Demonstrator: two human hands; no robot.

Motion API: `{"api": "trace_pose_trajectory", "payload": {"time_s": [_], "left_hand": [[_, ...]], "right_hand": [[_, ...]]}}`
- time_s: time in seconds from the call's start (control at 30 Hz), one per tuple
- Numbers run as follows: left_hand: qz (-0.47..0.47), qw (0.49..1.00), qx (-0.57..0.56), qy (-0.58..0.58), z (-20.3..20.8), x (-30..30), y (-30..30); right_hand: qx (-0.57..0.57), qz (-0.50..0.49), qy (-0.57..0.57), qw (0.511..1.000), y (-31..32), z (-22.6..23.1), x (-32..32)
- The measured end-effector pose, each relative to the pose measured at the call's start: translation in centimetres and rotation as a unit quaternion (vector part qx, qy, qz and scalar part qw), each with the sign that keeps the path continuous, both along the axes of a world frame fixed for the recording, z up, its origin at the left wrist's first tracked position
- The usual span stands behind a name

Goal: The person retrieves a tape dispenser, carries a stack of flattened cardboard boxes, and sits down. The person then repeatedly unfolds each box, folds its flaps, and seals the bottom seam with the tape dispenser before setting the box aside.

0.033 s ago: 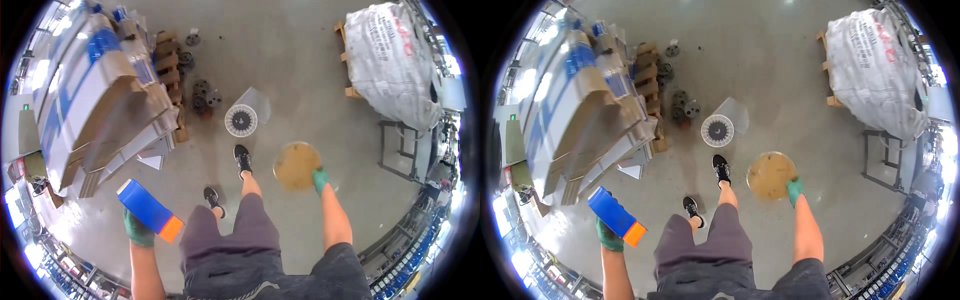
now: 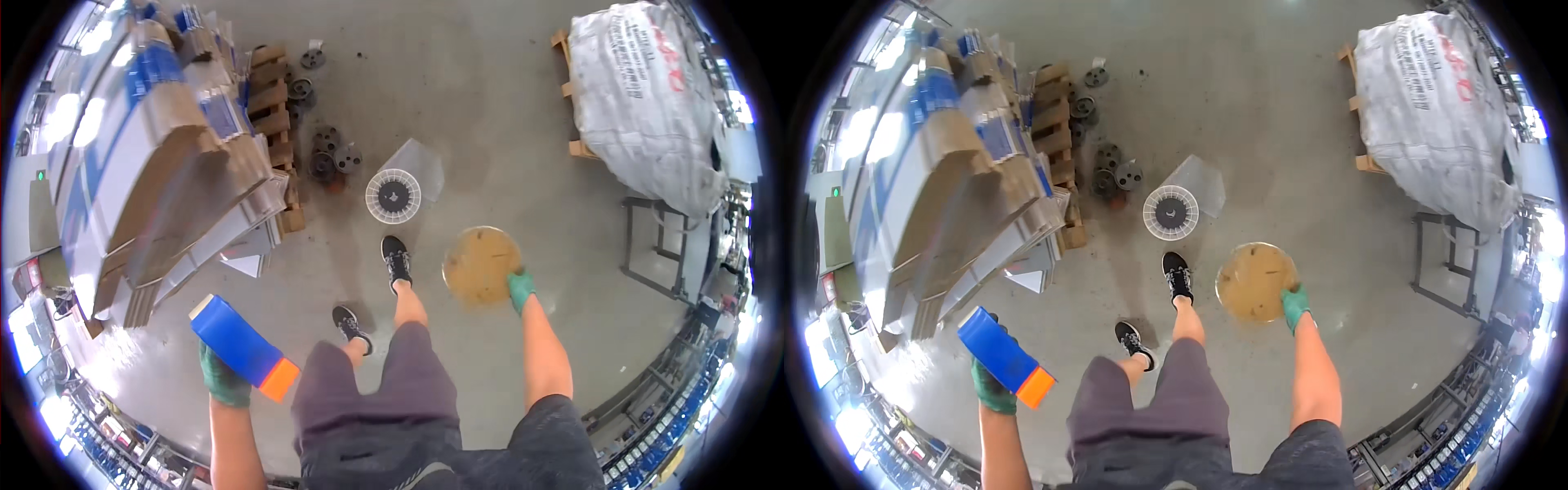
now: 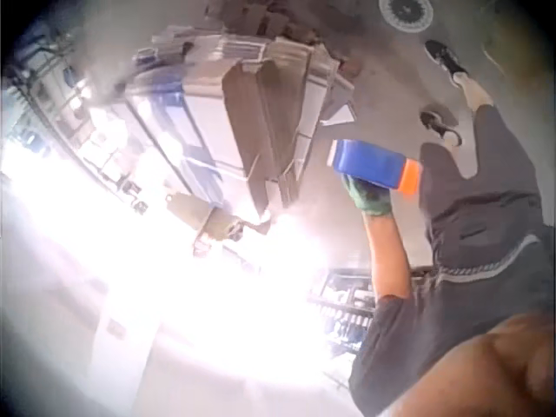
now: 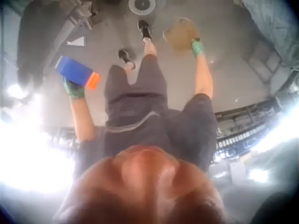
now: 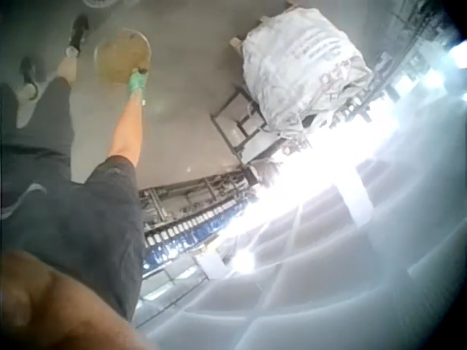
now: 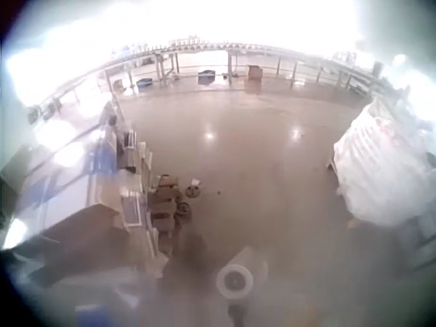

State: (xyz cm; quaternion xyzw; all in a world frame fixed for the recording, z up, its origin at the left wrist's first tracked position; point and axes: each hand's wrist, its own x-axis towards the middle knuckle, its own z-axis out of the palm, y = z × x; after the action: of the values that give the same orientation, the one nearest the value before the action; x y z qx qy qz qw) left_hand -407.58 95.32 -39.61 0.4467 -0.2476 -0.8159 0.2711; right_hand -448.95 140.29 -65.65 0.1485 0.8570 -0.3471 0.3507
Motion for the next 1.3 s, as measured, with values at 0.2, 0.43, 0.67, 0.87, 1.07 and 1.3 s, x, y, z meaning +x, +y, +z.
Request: {"api": "trace_pose_trajectory", "payload": {"time_s": [0.2, 0.43, 0.67, 0.87, 1.07, 1.3], "left_hand": [[-0.013, 0.988, -0.003, -0.151, -12.5, -6.2, 1.8], [-0.264, 0.898, -0.203, -0.287, -32.2, -18.1, 4.1], [-0.255, 0.866, -0.255, -0.347, -47.1, -27.6, 5.4], [-0.237, 0.858, -0.254, -0.378, -49.9, -30.8, 7.3], [-0.372, 0.721, -0.250, -0.528, -46.2, -32.0, 6.0], [-0.491, 0.674, -0.231, -0.502, -34.5, -24.1, 7.4]], "right_hand": [[-0.059, -0.005, -0.101, 0.993, -2.5, -16.6, -2.5], [-0.023, -0.128, -0.153, 0.980, 5.0, -27.5, -3.4], [0.028, 0.019, -0.061, 0.998, 4.3, -26.2, -1.9], [0.091, 0.051, -0.026, 0.994, 6.3, -25.3, -2.4], [0.075, 0.031, 0.026, 0.996, 5.0, -20.6, -1.0], [0.063, 0.081, -0.016, 0.995, 8.4, -13.0, 3.8]]}}
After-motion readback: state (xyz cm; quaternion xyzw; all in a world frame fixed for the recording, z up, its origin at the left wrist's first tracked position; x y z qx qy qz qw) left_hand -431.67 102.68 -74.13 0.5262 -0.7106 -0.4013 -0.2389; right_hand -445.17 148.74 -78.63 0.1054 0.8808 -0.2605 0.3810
